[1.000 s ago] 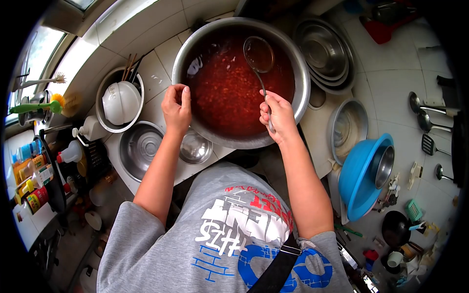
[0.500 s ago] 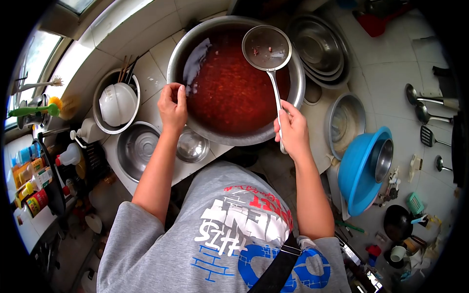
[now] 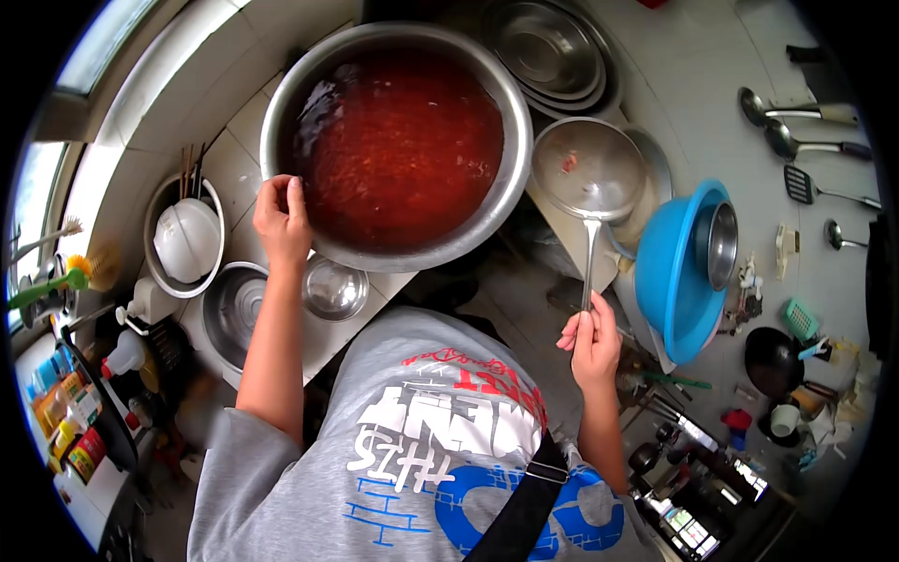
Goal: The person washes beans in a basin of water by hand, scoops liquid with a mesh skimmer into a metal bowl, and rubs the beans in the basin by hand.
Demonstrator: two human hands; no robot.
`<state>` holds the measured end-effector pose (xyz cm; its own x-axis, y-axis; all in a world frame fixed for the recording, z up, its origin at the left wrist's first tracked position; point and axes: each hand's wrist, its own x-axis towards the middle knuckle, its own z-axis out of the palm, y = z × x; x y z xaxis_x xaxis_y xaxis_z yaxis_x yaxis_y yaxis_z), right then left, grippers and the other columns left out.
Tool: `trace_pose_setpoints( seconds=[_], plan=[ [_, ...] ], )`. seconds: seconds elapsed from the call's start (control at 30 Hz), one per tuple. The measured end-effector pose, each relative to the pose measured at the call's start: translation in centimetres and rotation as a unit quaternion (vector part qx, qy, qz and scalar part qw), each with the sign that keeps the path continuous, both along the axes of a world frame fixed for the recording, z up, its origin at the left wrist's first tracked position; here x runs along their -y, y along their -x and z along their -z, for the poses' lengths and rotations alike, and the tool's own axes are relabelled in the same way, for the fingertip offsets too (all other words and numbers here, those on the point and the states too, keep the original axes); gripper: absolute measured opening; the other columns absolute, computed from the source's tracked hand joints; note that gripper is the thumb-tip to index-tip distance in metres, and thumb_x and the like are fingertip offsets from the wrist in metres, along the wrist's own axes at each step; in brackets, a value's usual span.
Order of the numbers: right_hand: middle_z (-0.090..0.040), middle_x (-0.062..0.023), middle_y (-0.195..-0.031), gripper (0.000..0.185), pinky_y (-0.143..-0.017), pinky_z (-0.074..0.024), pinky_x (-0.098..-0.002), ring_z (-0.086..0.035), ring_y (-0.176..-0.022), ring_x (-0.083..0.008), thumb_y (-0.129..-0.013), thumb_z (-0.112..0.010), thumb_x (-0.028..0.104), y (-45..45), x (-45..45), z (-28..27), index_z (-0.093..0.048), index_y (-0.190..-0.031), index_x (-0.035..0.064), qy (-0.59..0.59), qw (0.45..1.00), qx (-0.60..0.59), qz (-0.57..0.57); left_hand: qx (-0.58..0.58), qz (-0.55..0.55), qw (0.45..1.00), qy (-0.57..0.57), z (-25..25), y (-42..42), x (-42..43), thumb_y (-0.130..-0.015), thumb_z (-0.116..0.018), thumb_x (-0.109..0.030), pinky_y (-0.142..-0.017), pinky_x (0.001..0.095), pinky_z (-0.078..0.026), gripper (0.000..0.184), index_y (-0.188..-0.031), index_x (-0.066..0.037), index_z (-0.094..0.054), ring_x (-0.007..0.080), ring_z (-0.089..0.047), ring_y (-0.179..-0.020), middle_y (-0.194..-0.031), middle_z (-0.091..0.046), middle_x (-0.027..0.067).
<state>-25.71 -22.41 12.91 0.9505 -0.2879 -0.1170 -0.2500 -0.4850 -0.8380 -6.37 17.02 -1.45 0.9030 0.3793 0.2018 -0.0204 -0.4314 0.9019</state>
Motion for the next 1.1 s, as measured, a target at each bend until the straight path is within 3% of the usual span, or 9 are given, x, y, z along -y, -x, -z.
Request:
trace_pose_setpoints(
  seconds=[0.23, 0.37, 0.53, 0.67, 0.73, 0.83, 0.93, 1.03, 1.1],
  plan=[
    [-0.063, -0.0113, -0.079, 0.034, -0.057, -0.0522, -0.0304, -0.062, -0.063, -0.0176, -0.097, -0.053, -0.002, 6.6, 1.3, 3.5, -0.054, -0.13, -0.0048, 0.195, 0.979, 0.049, 0.045, -0.016, 0.023, 0.999, 0.036, -2.8, -0.6, 1.8, -0.1, -0.062, -0.018, -0.065, 0.0243, -0.048, 0.019, -0.097, 0.001, -0.064, 0.0084, -0.058, -0.067, -0.078, -0.062, 0.0015],
    [-0.065, -0.0134, -0.082, 0.032, -0.062, -0.0532, -0.032, -0.063, -0.067, -0.0198, -0.096, -0.054, -0.001, 8.8, 1.5, 4.3, -0.057, -0.128, -0.0056, 0.232, 0.967, 0.064, 0.08, 0.017, 0.109, 0.993, 0.027, -5.4, -0.7, 4.3, -0.097, -0.063, -0.011, -0.067, 0.0269, -0.048, 0.013, -0.096, 0.001, -0.064, 0.0141, -0.06, -0.072, -0.081, -0.063, 0.0064],
    [-0.065, -0.0134, -0.082, 0.031, -0.062, -0.0531, -0.0326, -0.064, -0.067, -0.0201, -0.096, -0.054, 0.0, 10.2, 2.2, 4.2, -0.057, -0.127, -0.0053, 0.215, 0.97, 0.071, 0.088, 0.148, 0.267, 0.95, -0.062, -10.6, 0.6, 10.8, -0.087, -0.065, 0.002, -0.068, 0.0339, -0.052, 0.008, -0.094, 0.001, -0.063, 0.0266, -0.064, -0.077, -0.088, -0.064, 0.0145],
    [-0.064, -0.0123, -0.078, 0.031, -0.062, -0.0529, -0.0325, -0.064, -0.066, -0.0197, -0.097, -0.053, 0.001, 10.8, 3.3, 4.3, -0.057, -0.127, -0.0056, 0.165, 0.981, 0.062, 0.086, 0.2, 0.431, 0.879, -0.047, -13.7, 3.6, 18.3, -0.078, -0.067, 0.004, -0.073, 0.0397, -0.054, 0.024, -0.102, 0.0, -0.065, 0.0336, -0.066, -0.087, -0.097, -0.064, 0.0164],
    [-0.063, -0.0115, -0.076, 0.03, -0.062, -0.0526, -0.0325, -0.063, -0.065, -0.0197, -0.097, -0.052, 0.001, 10.9, 3.7, 3.9, -0.057, -0.127, -0.0059, 0.136, 0.986, 0.052, 0.081, 0.252, 0.494, 0.828, -0.088, -14.3, 4.4, 22.1, -0.074, -0.07, 0.0, -0.078, 0.0408, -0.055, 0.034, -0.108, -0.001, -0.064, 0.0327, -0.065, -0.091, -0.106, -0.064, 0.0153],
    [-0.063, -0.0108, -0.074, 0.03, -0.062, -0.0523, -0.0326, -0.062, -0.064, -0.0197, -0.097, -0.052, 0.002, 11.2, 4.5, 3.4, -0.057, -0.126, -0.006, 0.113, 0.991, 0.044, 0.06, 0.266, 0.509, 0.792, -0.208, -13.7, 5.5, 27.0, -0.076, -0.067, -0.01, -0.093, 0.0379, -0.048, 0.039, -0.114, -0.001, -0.063, 0.0277, -0.058, -0.113, -0.121, -0.059, 0.0125],
    [-0.063, -0.0108, -0.074, 0.03, -0.062, -0.052, -0.0324, -0.062, -0.064, -0.0197, -0.097, -0.052, 0.001, 11.5, 5.7, 3.4, -0.057, -0.126, -0.0058, 0.1, 0.993, 0.045, 0.046, 0.272, 0.496, 0.774, -0.285, -11.6, 5.9, 30.3, -0.078, -0.064, -0.016, -0.097, 0.0368, -0.045, 0.04, -0.115, 0.0, -0.064, 0.0255, -0.056, -0.115, -0.121, -0.058, 0.0105],
    [-0.063, -0.0111, -0.075, 0.03, -0.062, -0.0519, -0.0322, -0.063, -0.064, -0.0196, -0.097, -0.053, 0.001, 11.3, 6.6, 3.3, -0.058, -0.125, -0.0053, 0.108, 0.993, 0.043, 0.038, 0.188, 0.551, 0.743, -0.329, -10.1, 6.5, 30.9, -0.079, -0.063, -0.018, -0.097, 0.0363, -0.045, 0.038, -0.113, 0.0, -0.065, 0.0255, -0.056, -0.109, -0.116, -0.059, 0.0101],
    [-0.063, -0.0114, -0.075, 0.029, -0.063, -0.0519, -0.0321, -0.063, -0.065, -0.0194, -0.097, -0.053, 0.002, 11.0, 7.2, 3.7, -0.059, -0.125, -0.0046, 0.113, 0.992, 0.045, 0.032, 0.214, 0.533, 0.773, -0.271, -9.4, 7.0, 30.4, -0.077, -0.063, -0.011, -0.092, 0.0372, -0.047, 0.033, -0.108, 0.001, -0.065, 0.0274, -0.057, -0.102, -0.11, -0.06, 0.0114]
  ],
)
